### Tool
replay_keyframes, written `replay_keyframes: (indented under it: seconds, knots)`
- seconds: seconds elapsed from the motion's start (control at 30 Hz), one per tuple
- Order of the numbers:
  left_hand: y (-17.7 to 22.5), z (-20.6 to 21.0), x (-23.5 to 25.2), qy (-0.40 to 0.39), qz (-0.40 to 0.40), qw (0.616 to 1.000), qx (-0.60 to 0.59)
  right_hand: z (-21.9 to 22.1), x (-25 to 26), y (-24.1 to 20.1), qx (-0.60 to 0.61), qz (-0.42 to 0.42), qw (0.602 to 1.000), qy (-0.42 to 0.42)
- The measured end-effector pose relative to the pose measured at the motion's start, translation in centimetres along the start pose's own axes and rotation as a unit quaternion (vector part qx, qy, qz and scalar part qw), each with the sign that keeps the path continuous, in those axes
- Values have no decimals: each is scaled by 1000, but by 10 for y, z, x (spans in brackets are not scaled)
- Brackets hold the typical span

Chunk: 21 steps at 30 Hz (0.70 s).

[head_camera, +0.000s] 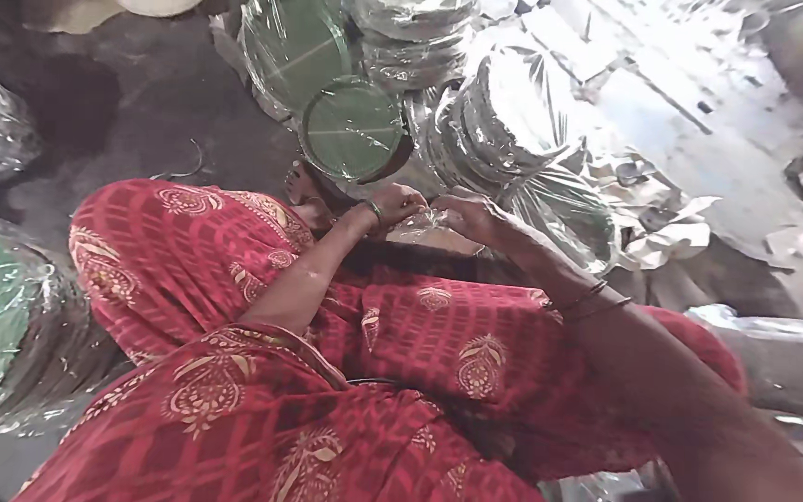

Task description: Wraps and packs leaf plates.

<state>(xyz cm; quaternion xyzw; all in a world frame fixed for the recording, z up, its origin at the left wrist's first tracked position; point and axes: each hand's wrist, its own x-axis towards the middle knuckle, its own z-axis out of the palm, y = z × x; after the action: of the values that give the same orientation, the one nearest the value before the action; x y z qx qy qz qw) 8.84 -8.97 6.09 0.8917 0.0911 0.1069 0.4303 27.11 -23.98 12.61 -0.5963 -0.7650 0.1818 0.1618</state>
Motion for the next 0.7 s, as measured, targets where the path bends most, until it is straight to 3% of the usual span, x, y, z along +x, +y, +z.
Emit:
replay_keyframes:
  seconds: [0.13, 0.27, 0.4, 0.53, 0.7]
  knots:
    - [10, -7, 0, -40, -4, 997, 69, 2, 5, -7, -40, -15, 999, -4]
    - [25, -3, 2, -95, -28, 983, 154, 15, 6, 6, -81, -98, 992, 17]
    - [38, 2, 3, -68, -93, 986, 123, 11, 8, -12, -65, -39, 997, 30]
    - [26, 8, 7, -43, -120, 989, 81, 12, 15, -13, -19, 61, 998, 19]
    - [22, 13, 9, -29, -120, 988, 97, 15, 14, 0, -59, 32, 998, 11]
